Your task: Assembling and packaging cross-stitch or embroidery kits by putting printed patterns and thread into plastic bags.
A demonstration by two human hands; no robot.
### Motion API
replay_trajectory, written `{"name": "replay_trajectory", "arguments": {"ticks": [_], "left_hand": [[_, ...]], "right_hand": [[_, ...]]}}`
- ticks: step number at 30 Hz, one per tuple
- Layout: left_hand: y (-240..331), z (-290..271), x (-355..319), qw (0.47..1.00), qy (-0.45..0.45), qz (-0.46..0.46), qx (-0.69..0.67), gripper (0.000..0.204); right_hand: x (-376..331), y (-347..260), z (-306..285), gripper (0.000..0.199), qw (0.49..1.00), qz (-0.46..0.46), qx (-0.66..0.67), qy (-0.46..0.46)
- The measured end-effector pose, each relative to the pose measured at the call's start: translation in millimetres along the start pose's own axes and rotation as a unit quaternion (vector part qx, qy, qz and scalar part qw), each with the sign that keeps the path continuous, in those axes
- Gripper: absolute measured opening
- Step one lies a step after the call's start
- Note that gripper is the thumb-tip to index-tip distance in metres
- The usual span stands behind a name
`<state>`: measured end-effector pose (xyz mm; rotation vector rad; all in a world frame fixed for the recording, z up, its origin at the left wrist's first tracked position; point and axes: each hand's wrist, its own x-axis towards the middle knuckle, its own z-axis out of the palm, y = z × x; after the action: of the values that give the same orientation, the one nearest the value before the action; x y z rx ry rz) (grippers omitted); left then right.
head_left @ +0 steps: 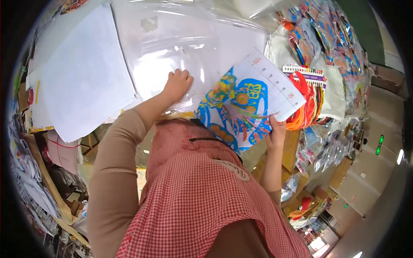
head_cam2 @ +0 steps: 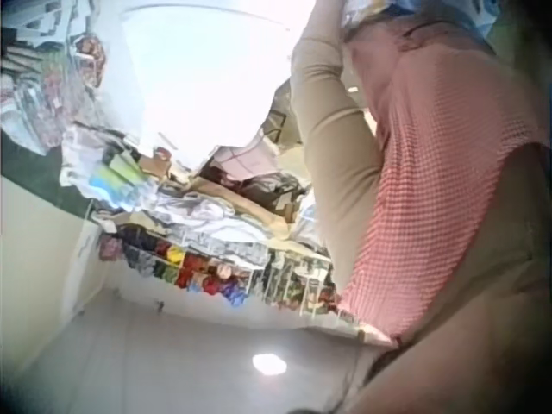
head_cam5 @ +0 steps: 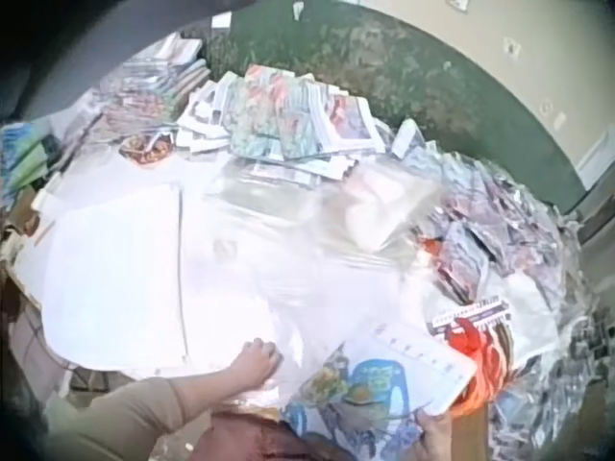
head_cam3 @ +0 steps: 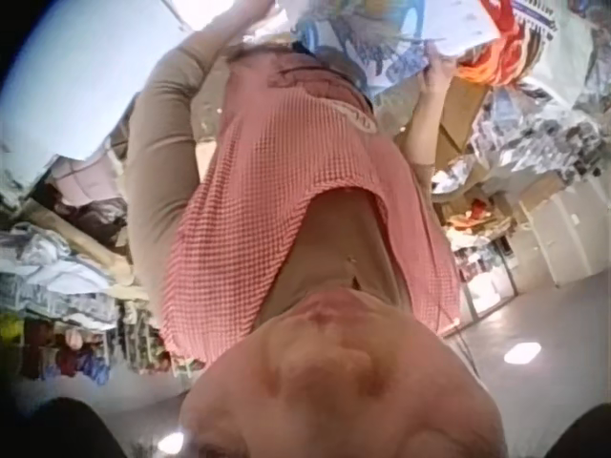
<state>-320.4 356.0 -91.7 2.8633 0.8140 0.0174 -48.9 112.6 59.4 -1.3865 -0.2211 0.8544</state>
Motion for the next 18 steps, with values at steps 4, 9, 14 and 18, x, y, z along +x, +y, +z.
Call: {"name": "replay_trajectory", "arguments": {"ticks": [4,9,14,18], "left_hand": [[-21,12,47,0.991,-0.031,-0.100,-0.080,0.027],[-15,-17,83,0.867,0.170,-0.229,-0.409,0.025],[-5,-32,71,0.888,0.020,-0.182,-0.423,0.025],[14,-41,41,0.915,0.156,-0.088,-0.361,0.012]], "right_hand": [[18,24,22,0.043,0.994,0.063,-0.010,-0.094],[54,108,43,0.039,0.925,0.193,-0.322,-0.057],[78,144,91,0.039,0.859,-0.005,-0.477,-0.183],[102,150,105,0.055,0.798,0.057,-0.577,-0.165]]}}
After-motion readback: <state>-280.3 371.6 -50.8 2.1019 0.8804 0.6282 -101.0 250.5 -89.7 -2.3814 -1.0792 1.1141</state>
